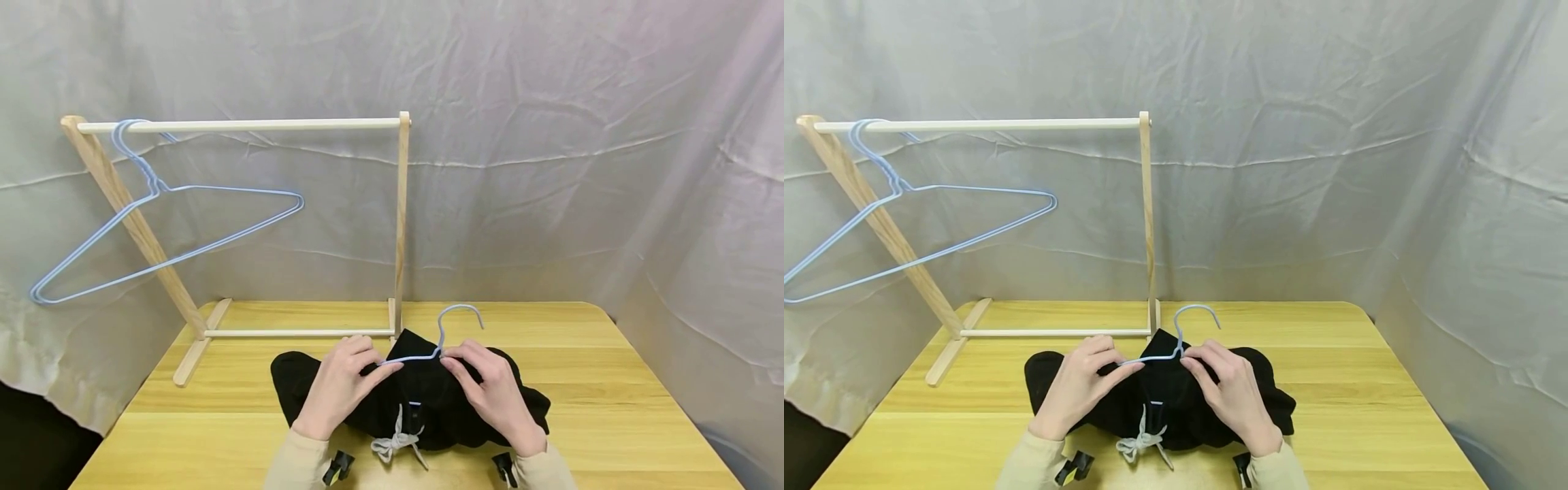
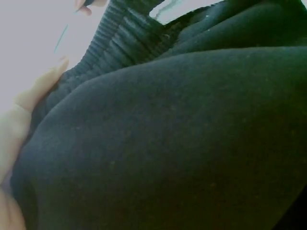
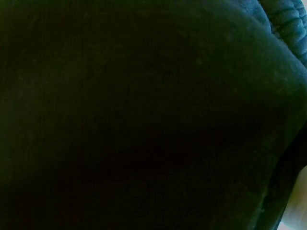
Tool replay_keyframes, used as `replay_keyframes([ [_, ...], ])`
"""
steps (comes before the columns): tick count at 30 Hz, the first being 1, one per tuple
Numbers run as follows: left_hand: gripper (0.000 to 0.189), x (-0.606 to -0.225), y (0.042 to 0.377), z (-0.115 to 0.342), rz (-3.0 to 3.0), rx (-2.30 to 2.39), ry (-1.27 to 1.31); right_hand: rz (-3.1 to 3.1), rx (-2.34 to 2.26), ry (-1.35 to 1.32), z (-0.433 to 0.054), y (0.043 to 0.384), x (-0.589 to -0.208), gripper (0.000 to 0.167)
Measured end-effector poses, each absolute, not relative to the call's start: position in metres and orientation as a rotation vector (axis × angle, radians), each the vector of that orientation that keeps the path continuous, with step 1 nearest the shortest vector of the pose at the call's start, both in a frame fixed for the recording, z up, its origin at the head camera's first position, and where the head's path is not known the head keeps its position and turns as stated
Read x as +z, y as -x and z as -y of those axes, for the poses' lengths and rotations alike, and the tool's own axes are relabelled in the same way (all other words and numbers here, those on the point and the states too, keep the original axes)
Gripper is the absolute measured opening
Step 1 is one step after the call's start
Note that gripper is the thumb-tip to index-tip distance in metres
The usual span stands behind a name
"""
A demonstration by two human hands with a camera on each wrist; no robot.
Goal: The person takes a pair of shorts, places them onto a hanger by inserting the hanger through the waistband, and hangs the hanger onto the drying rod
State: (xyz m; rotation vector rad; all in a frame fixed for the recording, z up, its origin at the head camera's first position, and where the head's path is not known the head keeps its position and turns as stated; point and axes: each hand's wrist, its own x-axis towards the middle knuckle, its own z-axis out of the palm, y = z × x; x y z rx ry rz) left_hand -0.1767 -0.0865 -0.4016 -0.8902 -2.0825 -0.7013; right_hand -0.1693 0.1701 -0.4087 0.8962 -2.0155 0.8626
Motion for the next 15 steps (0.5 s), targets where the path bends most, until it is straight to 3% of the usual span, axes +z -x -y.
replay_keyframes([
  [7,0.022,-0.4,0.177,0.089,2.027,-0.691,0.874,1.996,0.894,-0.891,-0.175,0.17,-0.407,0.005],
  [15,0.028,-0.399,0.18,0.093,1.969,-0.69,0.82,1.984,0.935,-0.885,-0.182,0.172,-0.407,0.02],
])
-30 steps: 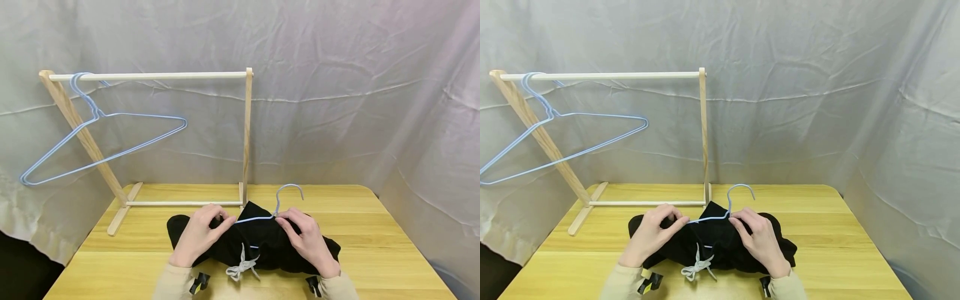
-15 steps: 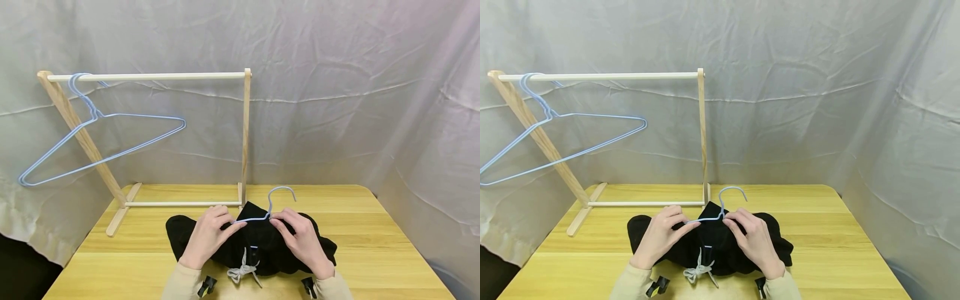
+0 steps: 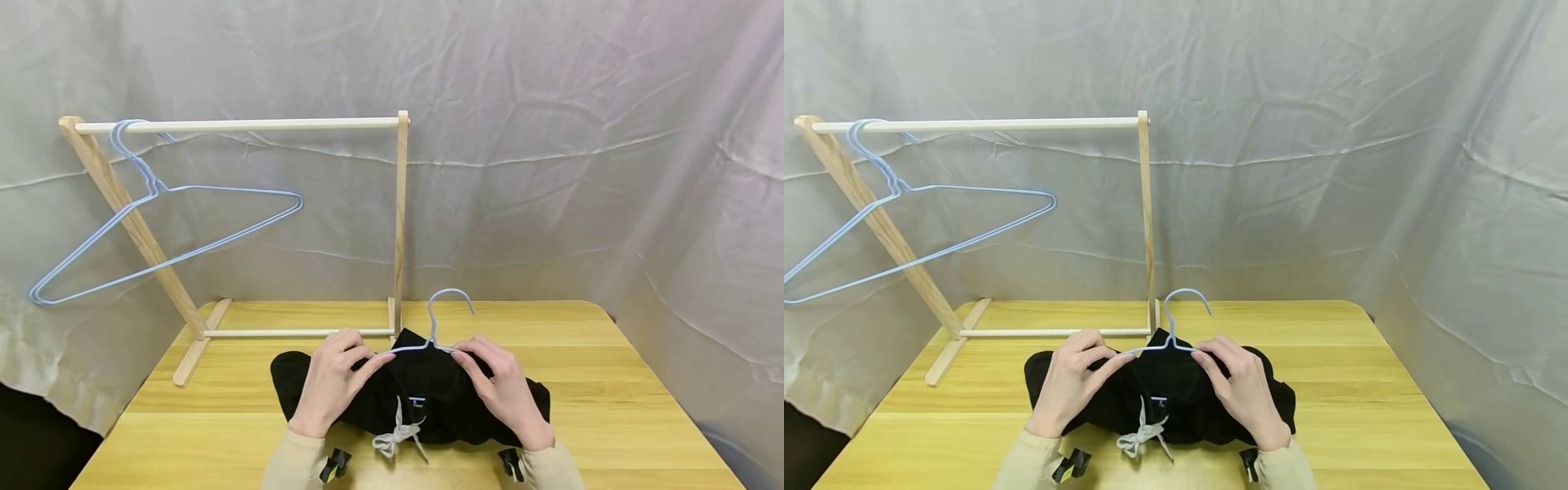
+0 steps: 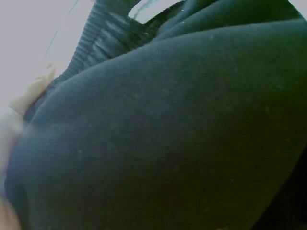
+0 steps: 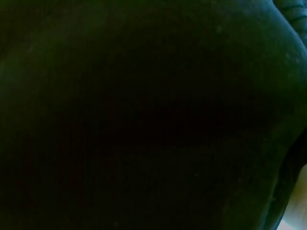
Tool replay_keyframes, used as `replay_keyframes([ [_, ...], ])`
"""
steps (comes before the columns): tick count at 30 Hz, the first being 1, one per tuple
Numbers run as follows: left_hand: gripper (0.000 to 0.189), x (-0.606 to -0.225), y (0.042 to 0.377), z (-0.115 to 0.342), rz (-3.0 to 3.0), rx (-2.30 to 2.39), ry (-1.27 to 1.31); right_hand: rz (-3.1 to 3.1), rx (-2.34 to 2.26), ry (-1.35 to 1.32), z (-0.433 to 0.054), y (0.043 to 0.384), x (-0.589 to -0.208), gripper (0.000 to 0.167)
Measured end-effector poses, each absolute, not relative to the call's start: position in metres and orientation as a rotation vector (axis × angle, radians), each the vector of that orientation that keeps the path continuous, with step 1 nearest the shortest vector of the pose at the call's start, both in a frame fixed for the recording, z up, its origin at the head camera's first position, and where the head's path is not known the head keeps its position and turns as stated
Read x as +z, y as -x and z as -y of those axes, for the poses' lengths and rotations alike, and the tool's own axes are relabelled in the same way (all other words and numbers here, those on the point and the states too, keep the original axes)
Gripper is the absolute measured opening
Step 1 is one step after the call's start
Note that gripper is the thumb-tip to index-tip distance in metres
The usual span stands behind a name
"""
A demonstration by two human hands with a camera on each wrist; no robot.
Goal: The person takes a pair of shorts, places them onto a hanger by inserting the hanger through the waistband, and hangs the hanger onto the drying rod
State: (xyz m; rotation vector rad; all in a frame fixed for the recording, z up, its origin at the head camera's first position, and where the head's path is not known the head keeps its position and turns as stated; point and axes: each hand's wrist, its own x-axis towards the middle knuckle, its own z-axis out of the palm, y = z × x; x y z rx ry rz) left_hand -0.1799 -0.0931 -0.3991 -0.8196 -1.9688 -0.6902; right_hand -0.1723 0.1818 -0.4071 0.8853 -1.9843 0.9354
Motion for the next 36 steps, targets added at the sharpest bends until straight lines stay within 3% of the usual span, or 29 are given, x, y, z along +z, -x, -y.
replay_keyframes([
  [15,0.045,-0.396,0.182,0.097,1.802,-0.713,0.623,1.916,0.967,-0.838,-0.197,0.178,-0.407,0.004],
  [24,0.054,-0.395,0.184,0.101,1.726,-0.659,0.482,1.855,1.039,-0.83,-0.206,0.183,-0.407,0.017],
  [33,0.056,-0.394,0.183,0.101,1.699,-0.655,0.379,1.834,1.037,-0.803,-0.21,0.184,-0.406,0.002],
  [36,0.056,-0.394,0.182,0.1,1.698,-0.655,0.351,1.838,1.027,-0.784,-0.21,0.183,-0.405,0.003],
])
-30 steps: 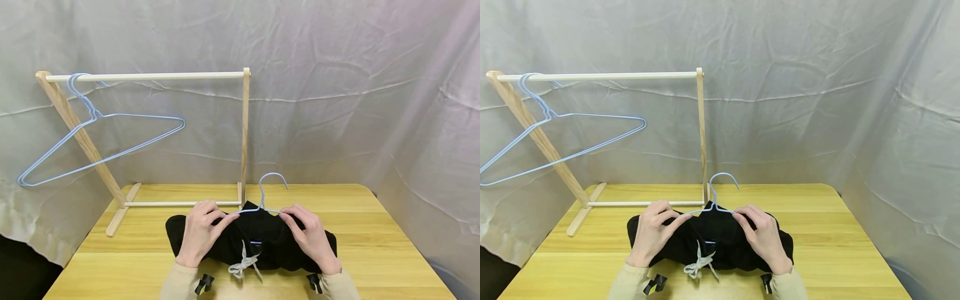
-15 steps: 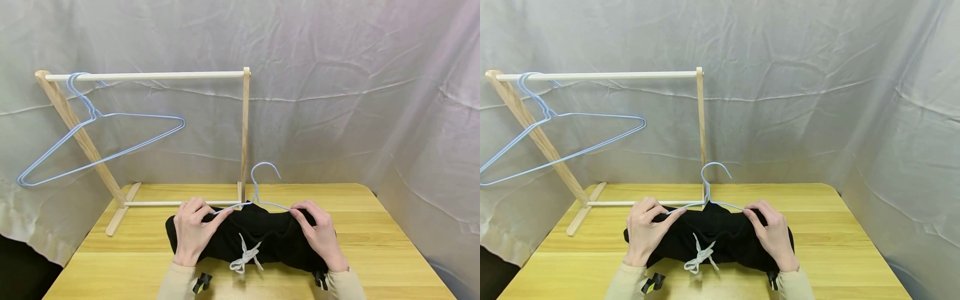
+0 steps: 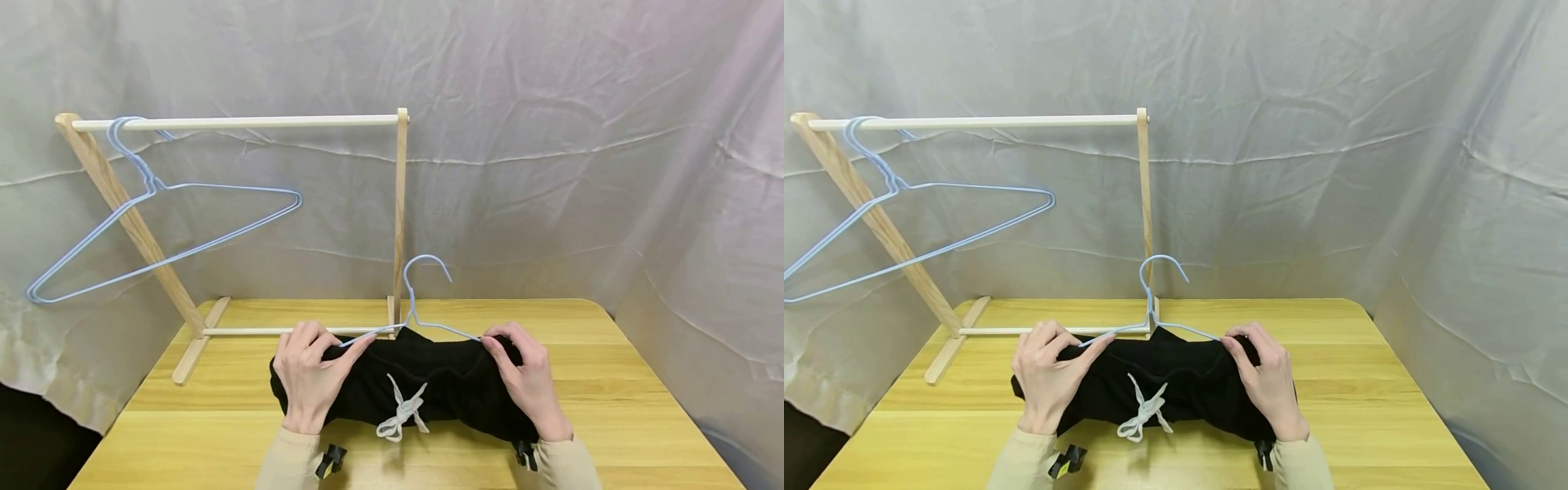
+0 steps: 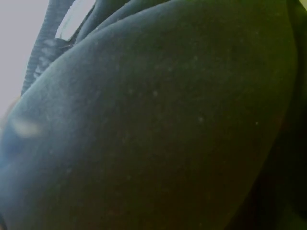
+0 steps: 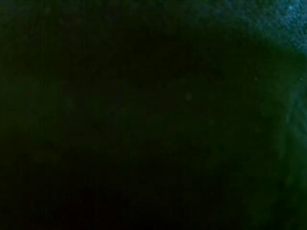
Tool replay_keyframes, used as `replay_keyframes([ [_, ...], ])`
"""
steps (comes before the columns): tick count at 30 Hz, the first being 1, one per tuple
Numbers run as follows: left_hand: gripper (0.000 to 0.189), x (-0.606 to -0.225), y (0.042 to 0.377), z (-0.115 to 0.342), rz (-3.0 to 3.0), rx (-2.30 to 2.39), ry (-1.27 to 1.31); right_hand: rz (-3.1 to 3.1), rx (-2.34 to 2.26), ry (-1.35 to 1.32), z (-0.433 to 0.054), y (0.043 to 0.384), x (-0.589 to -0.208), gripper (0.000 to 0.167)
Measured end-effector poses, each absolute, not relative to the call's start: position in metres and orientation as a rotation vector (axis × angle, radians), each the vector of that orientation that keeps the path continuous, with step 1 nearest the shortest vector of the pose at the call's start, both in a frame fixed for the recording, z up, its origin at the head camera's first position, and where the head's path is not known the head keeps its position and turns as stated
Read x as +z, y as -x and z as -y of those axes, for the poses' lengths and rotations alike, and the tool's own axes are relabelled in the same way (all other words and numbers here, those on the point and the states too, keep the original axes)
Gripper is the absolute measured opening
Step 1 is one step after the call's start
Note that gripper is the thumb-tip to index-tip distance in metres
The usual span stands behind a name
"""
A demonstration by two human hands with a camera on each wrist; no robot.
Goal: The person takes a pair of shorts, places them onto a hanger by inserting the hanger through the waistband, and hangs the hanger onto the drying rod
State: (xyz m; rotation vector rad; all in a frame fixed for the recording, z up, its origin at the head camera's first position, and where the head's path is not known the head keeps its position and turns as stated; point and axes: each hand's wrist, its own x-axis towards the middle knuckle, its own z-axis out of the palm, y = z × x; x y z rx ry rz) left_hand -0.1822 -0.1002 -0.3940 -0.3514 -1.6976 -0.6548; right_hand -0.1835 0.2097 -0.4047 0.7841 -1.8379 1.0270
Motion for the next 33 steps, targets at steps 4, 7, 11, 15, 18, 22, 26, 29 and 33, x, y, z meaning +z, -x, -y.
replay_keyframes([
  [4,0.057,-0.3943,0.1816,0.101,1.686,-0.665,0.341,1.852,1.016,-0.777,-0.2071,0.1817,-0.4036,0.005],
  [7,0.057,-0.3947,0.1818,0.1017,1.669,-0.677,0.355,1.862,1.017,-0.771,-0.2055,0.1807,-0.404,0.007],
  [11,0.056,-0.3947,0.1829,0.1017,1.645,-0.685,0.376,1.875,1.03,-0.737,-0.205,0.18,-0.4049,0.008],
  [15,0.055,-0.3942,0.1837,0.1008,1.624,-0.692,0.39,1.88,1.036,-0.714,-0.2053,0.1799,-0.4051,0.014],
  [18,0.055,-0.3941,0.1841,0.1002,1.612,-0.699,0.401,1.874,1.04,-0.706,-0.2052,0.18,-0.4049,0.015],
  [22,0.054,-0.3936,0.1842,0.0997,1.6,-0.693,0.413,1.868,1.044,-0.695,-0.2043,0.1796,-0.4042,0.015],
  [26,0.054,-0.3932,0.1841,0.0991,1.597,-0.68,0.422,1.879,1.044,-0.676,-0.2034,0.1784,-0.4039,0.013],
  [29,0.054,-0.3927,0.1837,0.0989,1.601,-0.678,0.428,1.883,1.036,-0.656,-0.2029,0.178,-0.4042,0.013],
  [33,0.055,-0.392,0.183,0.0988,1.615,-0.672,0.427,1.876,1.026,-0.631,-0.2027,0.1793,-0.4062,0.015],
])
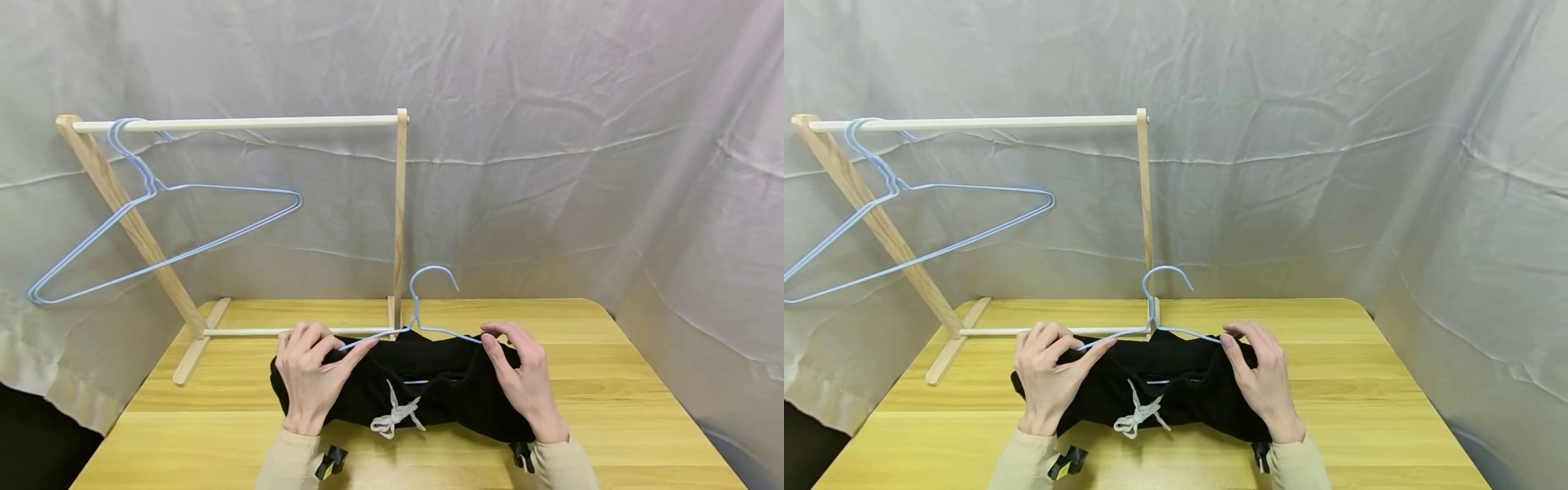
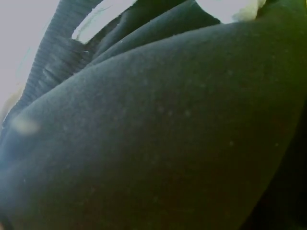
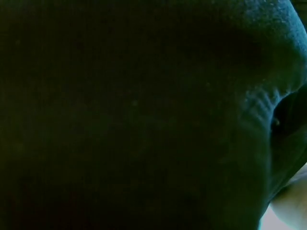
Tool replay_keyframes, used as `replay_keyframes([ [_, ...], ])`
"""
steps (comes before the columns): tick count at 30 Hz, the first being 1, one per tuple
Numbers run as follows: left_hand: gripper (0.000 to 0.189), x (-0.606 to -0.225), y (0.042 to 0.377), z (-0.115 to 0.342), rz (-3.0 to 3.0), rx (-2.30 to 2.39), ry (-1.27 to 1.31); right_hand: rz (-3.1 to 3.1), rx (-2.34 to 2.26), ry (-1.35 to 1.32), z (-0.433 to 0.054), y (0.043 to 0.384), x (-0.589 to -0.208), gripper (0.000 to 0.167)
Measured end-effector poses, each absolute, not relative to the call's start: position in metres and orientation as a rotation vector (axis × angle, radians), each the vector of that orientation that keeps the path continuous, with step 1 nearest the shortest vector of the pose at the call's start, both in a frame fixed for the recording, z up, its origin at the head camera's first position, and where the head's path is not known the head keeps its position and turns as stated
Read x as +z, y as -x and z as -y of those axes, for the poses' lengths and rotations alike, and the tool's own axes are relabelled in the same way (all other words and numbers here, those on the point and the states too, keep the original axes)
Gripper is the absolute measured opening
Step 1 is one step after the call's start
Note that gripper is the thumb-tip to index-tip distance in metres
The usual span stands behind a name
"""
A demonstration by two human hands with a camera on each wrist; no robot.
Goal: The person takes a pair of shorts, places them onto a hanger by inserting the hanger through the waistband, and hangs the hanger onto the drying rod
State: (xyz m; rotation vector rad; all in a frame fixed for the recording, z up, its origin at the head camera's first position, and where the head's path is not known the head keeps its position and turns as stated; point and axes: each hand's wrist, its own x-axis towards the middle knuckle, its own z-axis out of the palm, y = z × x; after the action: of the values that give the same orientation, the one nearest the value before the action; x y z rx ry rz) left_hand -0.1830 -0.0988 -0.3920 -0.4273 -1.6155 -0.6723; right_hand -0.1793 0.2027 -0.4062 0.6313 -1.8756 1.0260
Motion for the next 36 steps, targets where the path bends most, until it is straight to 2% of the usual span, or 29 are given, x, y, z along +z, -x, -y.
replay_keyframes([
  [5,0.056,-0.392,0.182,0.1,1.643,-0.655,0.406,1.865,1.041,-0.625,-0.202,0.18,-0.405,0.011],
  [12,0.055,-0.392,0.181,0.102,1.694,-0.657,0.388,1.972,1.074,-0.615,-0.199,0.183,-0.388,0.019],
  [23,0.048,-0.388,0.18,0.116,1.773,-0.714,0.391,2.134,1.154,-0.662,-0.182,0.221,-0.349,0.019],
  [27,0.045,-0.383,0.181,0.121,1.801,-0.723,0.407,2.253,1.269,-0.641,-0.173,0.235,-0.333,0.024],
  [33,0.018,-0.373,0.179,0.129,1.915,-0.756,0.421,2.344,1.5,-0.661,-0.156,0.262,-0.308,0.034],
  [36,0.012,-0.367,0.179,0.134,1.968,-0.778,0.411,2.345,1.594,-0.693,-0.146,0.274,-0.298,0.038],
])
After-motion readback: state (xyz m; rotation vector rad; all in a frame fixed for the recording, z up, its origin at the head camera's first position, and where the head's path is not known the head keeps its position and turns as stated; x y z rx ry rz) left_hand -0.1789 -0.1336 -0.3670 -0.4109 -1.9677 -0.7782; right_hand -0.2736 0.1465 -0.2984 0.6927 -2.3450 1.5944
